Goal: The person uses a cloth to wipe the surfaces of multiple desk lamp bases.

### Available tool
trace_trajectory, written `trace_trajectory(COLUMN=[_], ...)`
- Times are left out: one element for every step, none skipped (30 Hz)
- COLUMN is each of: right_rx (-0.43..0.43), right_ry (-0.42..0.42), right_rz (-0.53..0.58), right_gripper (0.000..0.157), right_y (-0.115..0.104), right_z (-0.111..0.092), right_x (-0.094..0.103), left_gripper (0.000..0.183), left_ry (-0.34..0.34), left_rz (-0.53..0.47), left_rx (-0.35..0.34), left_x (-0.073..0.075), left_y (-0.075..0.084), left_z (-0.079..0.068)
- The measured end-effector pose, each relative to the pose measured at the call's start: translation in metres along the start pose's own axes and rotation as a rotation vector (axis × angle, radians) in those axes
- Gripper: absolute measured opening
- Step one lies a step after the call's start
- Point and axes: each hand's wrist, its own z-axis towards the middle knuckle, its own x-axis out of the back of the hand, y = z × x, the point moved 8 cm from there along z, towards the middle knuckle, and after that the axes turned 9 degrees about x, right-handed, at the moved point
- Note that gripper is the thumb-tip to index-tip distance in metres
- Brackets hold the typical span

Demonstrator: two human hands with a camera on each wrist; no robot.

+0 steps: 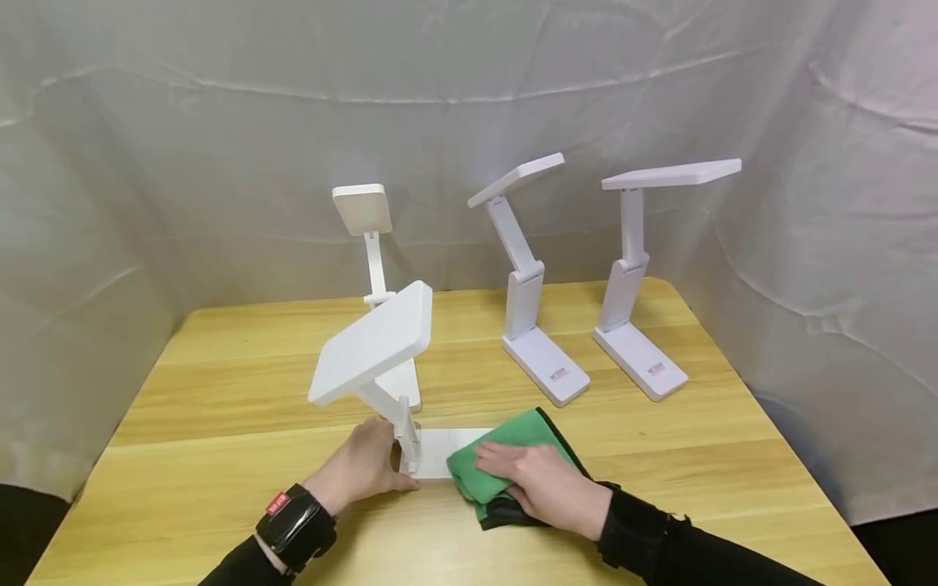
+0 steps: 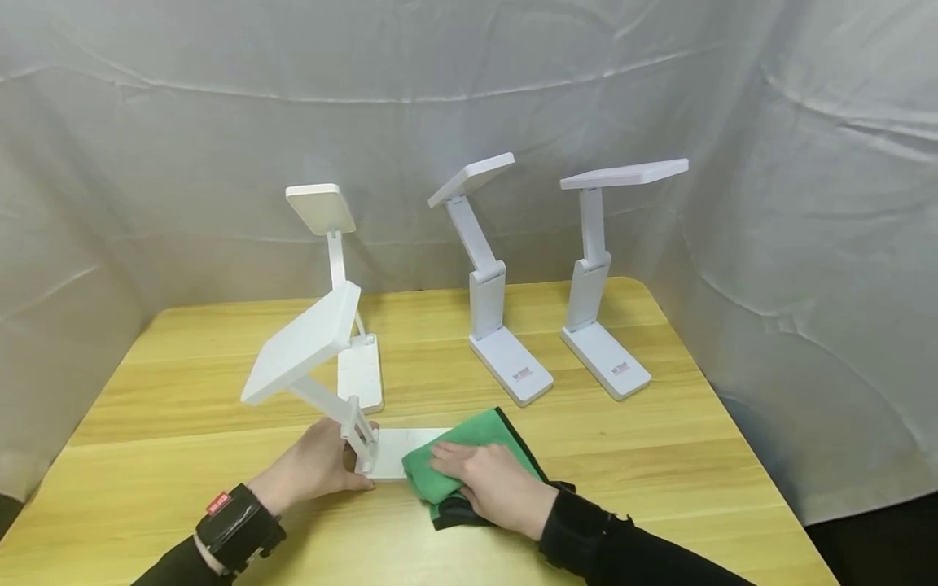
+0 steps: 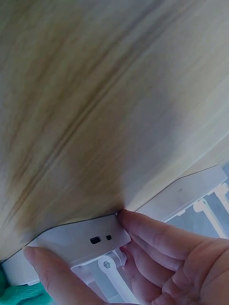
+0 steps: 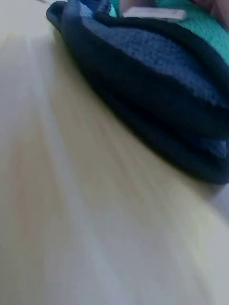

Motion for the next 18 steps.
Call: trace_trajectory(right_rx=[-0.021,-0.046,-0.074,-0.102,-0.135,-0.166,-0.200,-0.233,-0.262,-0.292,-0.319,-0.341,-0.362,-0.380,-0.394,-0.410,-0.422,-0.434], right_ry=[0.007,0.012,0.021,0.029,0.035,0.045,0.055,0.067,0.086,0.103,0.123,0.152,0.184,0.224,0.266,0.304,0.339,0.369], right_rz=[0.016,0.034,0.051,0.074,0.102,0.131,0.163,0.199,0.236,0.278,0.319,0.358,0.403,0.448,0.490,0.539,0.586,0.633], right_gripper=[0.052,0.052,0.051,0.050,0.049,0.048,0.047,0.045,0.043,0.040,0.037,0.034,0.032,0.030,0.029,0.029,0.029,0.030], right_y=[0.002,0.005,0.008,0.012,0.017,0.020,0.024,0.027,0.030,0.033,0.036,0.038,0.041,0.043,0.046,0.049,0.051,0.054], right_z=[-0.005,-0.010,-0.016,-0.019,-0.023,-0.027,-0.030,-0.033,-0.036,-0.038,-0.040,-0.041,-0.041,-0.041,-0.041,-0.040,-0.039,-0.037], right_x=[0.002,0.004,0.005,0.007,0.009,0.010,0.011,0.012,0.014,0.014,0.015,0.016,0.017,0.018,0.020,0.021,0.023,0.024], left_gripper=[0.064,0.063,0.062,0.061,0.061,0.063,0.064,0.066,0.067,0.069,0.070,0.070,0.068,0.068,0.066,0.066,0.066,0.066], left_ry=[-0.001,0.001,0.000,0.001,-0.002,-0.004,-0.008,-0.014,-0.023,-0.033,-0.041,-0.052,-0.068,-0.085,-0.104,-0.121,-0.138,-0.158], left_rz=[0.003,0.003,0.008,0.009,0.007,0.004,0.001,-0.006,-0.019,-0.034,-0.051,-0.067,-0.082,-0.097,-0.113,-0.118,-0.125,-0.135], left_rx=[-0.005,-0.011,-0.018,-0.020,-0.021,-0.024,-0.029,-0.033,-0.031,-0.028,-0.026,-0.021,-0.010,0.001,0.013,0.021,0.028,0.035], left_x=[0.000,0.000,0.000,0.000,0.000,0.000,0.000,0.000,0.000,0.001,0.001,0.003,0.004,0.005,0.007,0.010,0.012,0.015], left_y=[0.001,0.002,0.002,0.002,0.001,0.001,0.000,-0.001,-0.002,-0.004,-0.006,-0.008,-0.011,-0.014,-0.018,-0.022,-0.026,-0.030], left_z=[0.000,0.000,0.000,-0.001,-0.001,-0.002,-0.002,-0.003,-0.004,-0.005,-0.006,-0.007,-0.008,-0.010,-0.011,-0.012,-0.013,-0.015])
